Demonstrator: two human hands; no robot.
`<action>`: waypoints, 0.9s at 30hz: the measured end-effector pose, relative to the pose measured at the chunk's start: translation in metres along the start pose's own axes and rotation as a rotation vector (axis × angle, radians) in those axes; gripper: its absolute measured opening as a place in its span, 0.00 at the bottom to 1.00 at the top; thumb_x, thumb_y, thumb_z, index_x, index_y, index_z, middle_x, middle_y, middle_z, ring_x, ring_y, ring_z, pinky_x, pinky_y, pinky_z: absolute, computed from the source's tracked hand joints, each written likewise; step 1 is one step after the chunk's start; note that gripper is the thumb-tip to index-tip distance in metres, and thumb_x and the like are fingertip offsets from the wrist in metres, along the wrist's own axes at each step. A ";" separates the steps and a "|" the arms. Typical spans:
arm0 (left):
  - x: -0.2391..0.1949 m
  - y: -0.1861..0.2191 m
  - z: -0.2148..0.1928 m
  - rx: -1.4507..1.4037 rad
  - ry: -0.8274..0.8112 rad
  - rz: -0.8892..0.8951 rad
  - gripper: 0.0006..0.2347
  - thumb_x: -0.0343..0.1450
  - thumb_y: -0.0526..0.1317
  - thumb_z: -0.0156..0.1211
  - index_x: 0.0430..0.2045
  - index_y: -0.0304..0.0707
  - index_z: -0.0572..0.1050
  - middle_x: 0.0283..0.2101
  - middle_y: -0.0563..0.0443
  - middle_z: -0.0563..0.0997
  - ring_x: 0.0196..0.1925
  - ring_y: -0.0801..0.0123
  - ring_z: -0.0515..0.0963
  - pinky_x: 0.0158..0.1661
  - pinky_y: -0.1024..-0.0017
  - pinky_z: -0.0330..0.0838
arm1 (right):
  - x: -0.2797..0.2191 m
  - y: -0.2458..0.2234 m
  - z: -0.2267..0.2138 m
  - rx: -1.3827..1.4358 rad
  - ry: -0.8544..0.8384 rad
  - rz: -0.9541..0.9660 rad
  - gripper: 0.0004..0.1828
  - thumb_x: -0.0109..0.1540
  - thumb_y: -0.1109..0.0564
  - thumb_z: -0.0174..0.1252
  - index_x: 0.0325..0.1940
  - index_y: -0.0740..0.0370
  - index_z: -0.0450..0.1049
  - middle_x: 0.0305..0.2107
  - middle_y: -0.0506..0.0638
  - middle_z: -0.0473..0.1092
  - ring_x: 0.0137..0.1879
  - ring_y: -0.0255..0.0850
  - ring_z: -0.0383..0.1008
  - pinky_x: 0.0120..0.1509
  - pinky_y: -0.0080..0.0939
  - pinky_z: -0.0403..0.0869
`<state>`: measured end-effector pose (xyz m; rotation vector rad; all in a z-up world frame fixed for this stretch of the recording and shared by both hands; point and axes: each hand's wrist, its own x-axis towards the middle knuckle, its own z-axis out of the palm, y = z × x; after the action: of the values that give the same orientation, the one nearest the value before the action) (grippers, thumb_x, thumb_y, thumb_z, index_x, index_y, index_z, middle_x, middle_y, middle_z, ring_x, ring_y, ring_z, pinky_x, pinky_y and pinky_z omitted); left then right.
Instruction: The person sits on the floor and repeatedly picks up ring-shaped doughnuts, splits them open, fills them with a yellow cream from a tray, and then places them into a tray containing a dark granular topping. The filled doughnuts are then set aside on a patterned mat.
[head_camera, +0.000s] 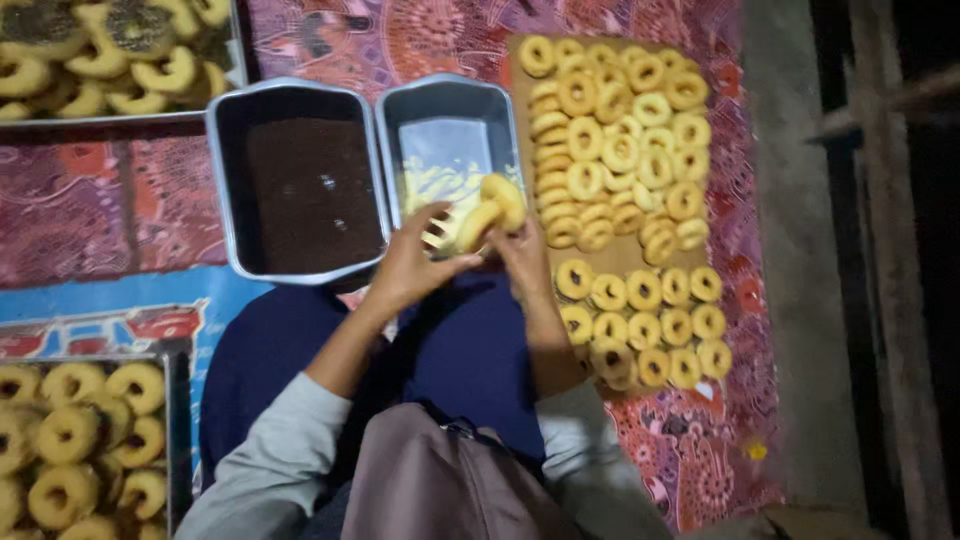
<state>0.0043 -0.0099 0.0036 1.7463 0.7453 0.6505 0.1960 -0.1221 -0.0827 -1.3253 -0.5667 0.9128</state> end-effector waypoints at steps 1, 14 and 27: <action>-0.003 -0.001 -0.005 -0.055 0.012 -0.142 0.28 0.62 0.47 0.73 0.53 0.31 0.73 0.45 0.40 0.81 0.43 0.59 0.81 0.41 0.64 0.77 | -0.003 -0.002 0.017 0.063 -0.086 0.015 0.23 0.64 0.61 0.62 0.63 0.64 0.67 0.49 0.52 0.73 0.52 0.37 0.75 0.55 0.36 0.76; -0.059 -0.070 -0.070 -0.214 0.644 -0.160 0.14 0.73 0.39 0.61 0.47 0.27 0.74 0.41 0.48 0.76 0.38 0.73 0.75 0.41 0.77 0.72 | -0.035 0.026 0.153 0.002 -0.282 0.244 0.16 0.74 0.51 0.53 0.59 0.63 0.73 0.44 0.45 0.73 0.46 0.30 0.71 0.47 0.32 0.70; -0.091 -0.114 -0.103 -1.265 0.462 -0.379 0.11 0.76 0.42 0.54 0.48 0.39 0.76 0.47 0.52 0.81 0.50 0.68 0.80 0.51 0.66 0.76 | -0.031 0.015 0.170 0.414 -0.342 0.375 0.17 0.71 0.52 0.50 0.61 0.64 0.69 0.49 0.50 0.75 0.54 0.37 0.76 0.59 0.42 0.75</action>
<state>-0.1500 0.0104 -0.0838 0.2899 0.6875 0.9667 0.0392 -0.0511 -0.0603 -0.9144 -0.3615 1.4956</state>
